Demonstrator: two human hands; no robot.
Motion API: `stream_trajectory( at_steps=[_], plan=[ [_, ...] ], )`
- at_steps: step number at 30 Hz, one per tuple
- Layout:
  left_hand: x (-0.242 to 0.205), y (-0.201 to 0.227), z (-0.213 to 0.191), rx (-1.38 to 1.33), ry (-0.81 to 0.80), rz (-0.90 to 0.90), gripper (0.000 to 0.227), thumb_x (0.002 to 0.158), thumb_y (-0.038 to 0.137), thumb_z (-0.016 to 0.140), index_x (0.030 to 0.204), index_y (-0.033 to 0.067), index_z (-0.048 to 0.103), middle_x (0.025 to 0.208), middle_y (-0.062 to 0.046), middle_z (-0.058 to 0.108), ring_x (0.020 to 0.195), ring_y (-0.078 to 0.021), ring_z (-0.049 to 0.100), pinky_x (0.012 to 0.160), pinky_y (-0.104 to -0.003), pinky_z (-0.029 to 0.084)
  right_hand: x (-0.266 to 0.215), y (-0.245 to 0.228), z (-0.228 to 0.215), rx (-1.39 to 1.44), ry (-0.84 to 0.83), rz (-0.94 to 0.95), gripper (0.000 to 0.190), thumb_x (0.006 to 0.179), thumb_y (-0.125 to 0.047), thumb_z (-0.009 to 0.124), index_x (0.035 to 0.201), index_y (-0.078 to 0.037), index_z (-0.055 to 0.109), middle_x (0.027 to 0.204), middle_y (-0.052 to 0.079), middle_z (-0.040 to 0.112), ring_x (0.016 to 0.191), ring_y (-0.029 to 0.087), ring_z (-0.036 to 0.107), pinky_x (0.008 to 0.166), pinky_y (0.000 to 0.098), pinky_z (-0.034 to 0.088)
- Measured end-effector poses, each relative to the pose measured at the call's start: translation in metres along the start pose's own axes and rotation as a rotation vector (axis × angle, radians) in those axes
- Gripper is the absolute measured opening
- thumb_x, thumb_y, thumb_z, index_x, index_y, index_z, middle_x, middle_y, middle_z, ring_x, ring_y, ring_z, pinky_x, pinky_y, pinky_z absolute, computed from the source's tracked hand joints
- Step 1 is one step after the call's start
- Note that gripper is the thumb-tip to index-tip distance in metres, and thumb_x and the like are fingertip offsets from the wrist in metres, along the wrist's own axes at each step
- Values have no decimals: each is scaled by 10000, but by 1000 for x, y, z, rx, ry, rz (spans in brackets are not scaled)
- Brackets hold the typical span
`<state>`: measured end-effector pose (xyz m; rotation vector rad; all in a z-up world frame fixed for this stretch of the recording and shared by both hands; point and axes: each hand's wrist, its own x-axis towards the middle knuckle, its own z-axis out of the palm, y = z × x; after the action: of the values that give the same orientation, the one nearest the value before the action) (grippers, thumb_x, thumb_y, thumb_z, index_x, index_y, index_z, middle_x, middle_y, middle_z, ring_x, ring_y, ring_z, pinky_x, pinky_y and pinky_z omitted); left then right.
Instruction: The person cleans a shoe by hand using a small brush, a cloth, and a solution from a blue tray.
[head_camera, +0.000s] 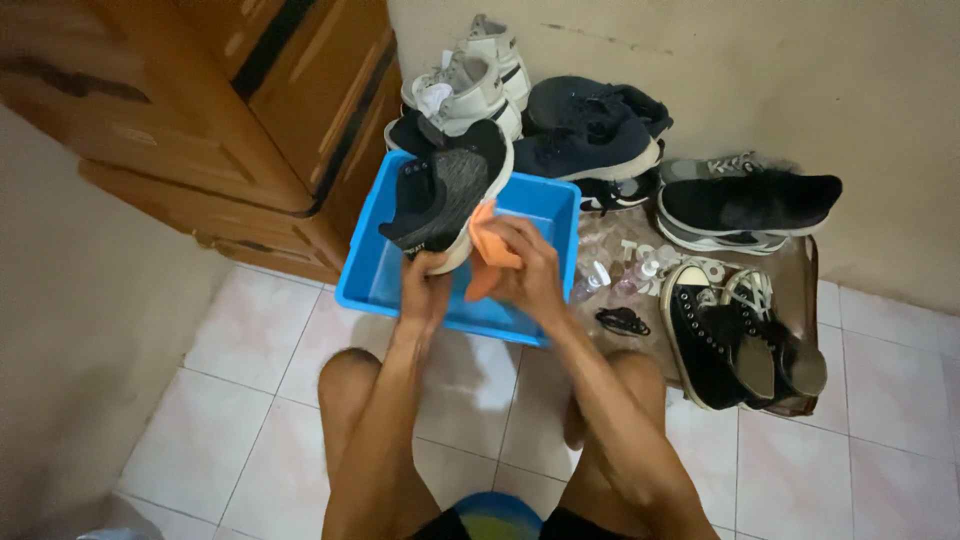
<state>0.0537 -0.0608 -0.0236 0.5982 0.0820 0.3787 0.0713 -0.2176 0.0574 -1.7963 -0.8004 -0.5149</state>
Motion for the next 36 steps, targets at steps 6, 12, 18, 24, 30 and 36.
stream_trajectory(
  at_steps=[6, 12, 18, 24, 30, 36],
  plan=[
    [1, -2, 0, 15, 91, -11, 554, 685, -70, 675, 1218, 83, 681, 1192, -105, 716, 1176, -275, 660, 1028, -472, 505, 8, 55, -22, -81, 201, -19, 343, 918, -33, 560, 1226, -74, 708, 1192, 122, 711, 1124, 354, 687, 995, 447, 532],
    [-8, -12, 11, 68, 68, -88, 535, 754, -32, 722, 1274, 86, 668, 1249, -90, 684, 1223, -301, 615, 1023, -524, 433, -10, 7, 16, -57, 172, -31, 462, 1054, -378, 458, 1231, -12, 678, 1176, 251, 704, 1107, 495, 657, 960, 557, 535],
    [1, -17, -30, -43, 160, -117, 347, 805, 74, 677, 1148, 28, 689, 1075, -156, 685, 1025, -329, 629, 975, -550, 483, -21, 20, 23, 62, -21, -266, 725, 1006, -637, 272, 1115, -154, 801, 1268, 78, 675, 1082, 291, 666, 893, 370, 577],
    [-23, 18, 26, -101, 146, -149, 511, 683, 43, 667, 1192, 6, 704, 1119, -169, 727, 1075, -321, 687, 1040, -505, 488, 0, 13, 1, 98, 106, -221, 348, 1041, -334, 624, 1104, -18, 755, 1149, 237, 670, 1000, 407, 662, 856, 448, 574],
    [-32, 38, 35, -227, 62, -233, 594, 616, -26, 612, 1198, 56, 704, 1186, -168, 723, 1067, -335, 688, 968, -495, 524, 23, 78, -14, -119, 471, -58, 189, 1007, -113, 554, 1071, -41, 717, 1008, 167, 683, 940, 368, 704, 878, 449, 554],
    [-26, 20, -13, -100, 48, -328, 692, 591, -78, 560, 1266, 28, 668, 1248, -214, 683, 1103, -370, 664, 996, -547, 510, 44, 51, -35, -10, 565, -31, 247, 999, -6, 596, 1233, 39, 664, 1170, 296, 656, 1171, 473, 616, 1055, 545, 440]
  ],
)
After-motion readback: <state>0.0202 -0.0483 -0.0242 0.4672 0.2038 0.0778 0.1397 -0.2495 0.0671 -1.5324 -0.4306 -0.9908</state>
